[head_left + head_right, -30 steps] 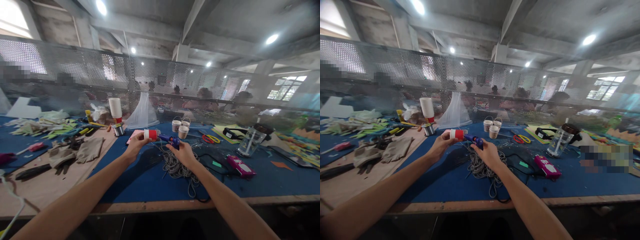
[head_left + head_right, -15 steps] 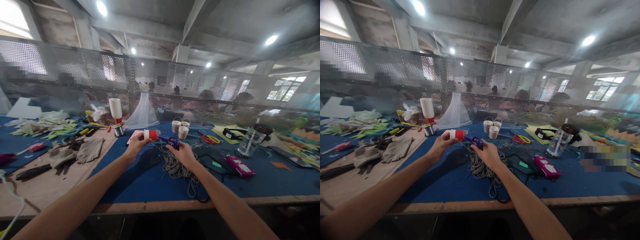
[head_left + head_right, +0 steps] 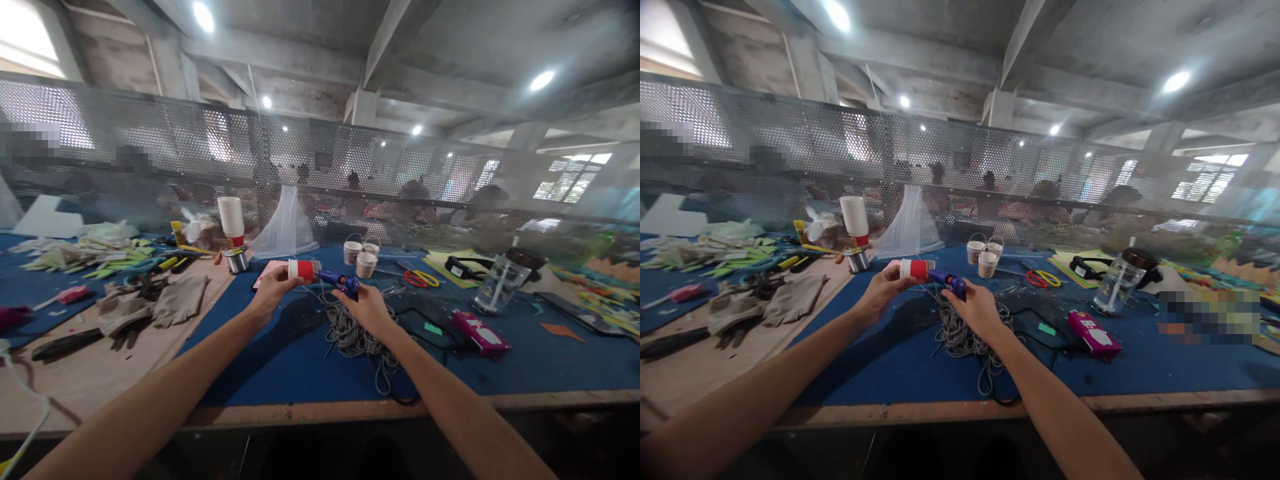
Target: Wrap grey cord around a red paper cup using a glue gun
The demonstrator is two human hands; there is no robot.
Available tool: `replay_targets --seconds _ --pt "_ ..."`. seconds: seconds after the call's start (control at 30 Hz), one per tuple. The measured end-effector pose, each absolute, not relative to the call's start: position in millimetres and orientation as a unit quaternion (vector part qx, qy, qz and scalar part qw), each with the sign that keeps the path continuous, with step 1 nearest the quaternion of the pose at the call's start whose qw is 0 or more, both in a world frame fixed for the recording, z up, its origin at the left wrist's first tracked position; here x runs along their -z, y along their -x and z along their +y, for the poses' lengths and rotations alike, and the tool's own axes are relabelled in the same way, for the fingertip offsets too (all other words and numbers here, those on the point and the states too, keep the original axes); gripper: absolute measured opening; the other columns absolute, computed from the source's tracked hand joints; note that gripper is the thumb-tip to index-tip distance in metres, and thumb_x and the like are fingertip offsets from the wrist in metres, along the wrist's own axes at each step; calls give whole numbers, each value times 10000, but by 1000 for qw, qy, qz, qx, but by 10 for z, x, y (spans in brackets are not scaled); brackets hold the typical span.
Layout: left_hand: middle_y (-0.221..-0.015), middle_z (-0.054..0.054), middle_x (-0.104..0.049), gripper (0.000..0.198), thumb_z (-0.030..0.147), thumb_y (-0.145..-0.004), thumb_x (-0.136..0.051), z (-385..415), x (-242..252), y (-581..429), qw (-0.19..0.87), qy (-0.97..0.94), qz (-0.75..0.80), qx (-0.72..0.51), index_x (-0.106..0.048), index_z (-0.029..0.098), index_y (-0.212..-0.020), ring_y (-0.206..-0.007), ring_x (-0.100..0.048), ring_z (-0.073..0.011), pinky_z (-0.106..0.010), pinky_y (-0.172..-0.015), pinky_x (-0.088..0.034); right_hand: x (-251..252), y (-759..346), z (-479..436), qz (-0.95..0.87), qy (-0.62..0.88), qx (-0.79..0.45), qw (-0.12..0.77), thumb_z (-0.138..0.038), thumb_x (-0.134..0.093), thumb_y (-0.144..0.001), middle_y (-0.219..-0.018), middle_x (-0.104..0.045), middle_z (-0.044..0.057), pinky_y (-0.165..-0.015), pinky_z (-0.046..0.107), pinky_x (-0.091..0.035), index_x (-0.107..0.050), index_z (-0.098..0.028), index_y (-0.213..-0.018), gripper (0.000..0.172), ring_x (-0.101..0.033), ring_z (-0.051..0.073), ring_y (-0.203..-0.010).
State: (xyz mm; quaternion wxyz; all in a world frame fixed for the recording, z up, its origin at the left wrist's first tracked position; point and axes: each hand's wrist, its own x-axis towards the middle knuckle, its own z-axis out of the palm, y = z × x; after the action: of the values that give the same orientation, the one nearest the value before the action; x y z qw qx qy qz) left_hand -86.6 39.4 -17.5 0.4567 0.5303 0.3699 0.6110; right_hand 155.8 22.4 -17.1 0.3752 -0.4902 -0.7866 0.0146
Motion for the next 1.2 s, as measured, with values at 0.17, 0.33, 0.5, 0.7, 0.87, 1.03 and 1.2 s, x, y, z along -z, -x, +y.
replay_targets --seconds 0.17,0.33,0.5,0.7,0.87,1.03,1.2 --pt "-939 -58 -743 312 227 -655 -801 381 166 868 454 -530 372 -612 -734 167 -954 -858 -671 -198 -322 -841 -489 171 -1563 215 -787 485 -24 381 -575 -561 -888 -687 -709 33 -582 244 -382 -715 -214 -883 391 -666 208 -652" --pt "-943 -75 -742 320 229 -661 -796 384 172 868 453 -530 376 -610 -734 157 -967 -859 -675 -209 -329 -837 -495 172 -1568 221 -784 488 -28 382 -569 -573 -880 -695 -714 36 -579 251 -385 -720 -216 -906 383 -666 214 -655" --pt "-941 -72 -747 314 238 -656 -801 375 157 861 453 -529 374 -613 -736 160 -953 -841 -678 -200 -324 -836 -493 157 -1566 207 -785 487 -33 382 -574 -564 -883 -699 -709 30 -585 247 -399 -716 -218 -907 388 -654 202 -642" --pt "-916 -66 -743 318 245 -638 -815 371 143 854 455 -525 375 -613 -734 160 -933 -840 -672 -208 -337 -832 -491 164 -1571 203 -789 483 -36 378 -582 -557 -885 -680 -697 25 -579 246 -394 -703 -217 -881 393 -653 204 -645" --pt "-892 -61 -744 314 258 -626 -827 370 141 850 458 -521 374 -615 -735 167 -912 -817 -673 -206 -330 -812 -488 153 -1574 195 -789 487 -43 373 -589 -547 -888 -675 -696 23 -569 244 -396 -705 -221 -887 400 -642 195 -620" --pt "-902 -44 -739 296 259 -649 -822 364 132 854 464 -527 363 -613 -727 179 -917 -832 -668 -193 -323 -831 -484 143 -1574 187 -789 485 -41 376 -575 -560 -883 -687 -700 25 -583 244 -400 -711 -222 -892 384 -646 195 -635" --pt "-857 -36 -734 267 234 -643 -825 361 123 850 470 -516 362 -618 -725 175 -883 -804 -667 -182 -327 -839 -493 143 -1579 182 -791 481 -49 375 -575 -559 -886 -681 -693 17 -571 241 -394 -706 -224 -896 380 -649 196 -640"
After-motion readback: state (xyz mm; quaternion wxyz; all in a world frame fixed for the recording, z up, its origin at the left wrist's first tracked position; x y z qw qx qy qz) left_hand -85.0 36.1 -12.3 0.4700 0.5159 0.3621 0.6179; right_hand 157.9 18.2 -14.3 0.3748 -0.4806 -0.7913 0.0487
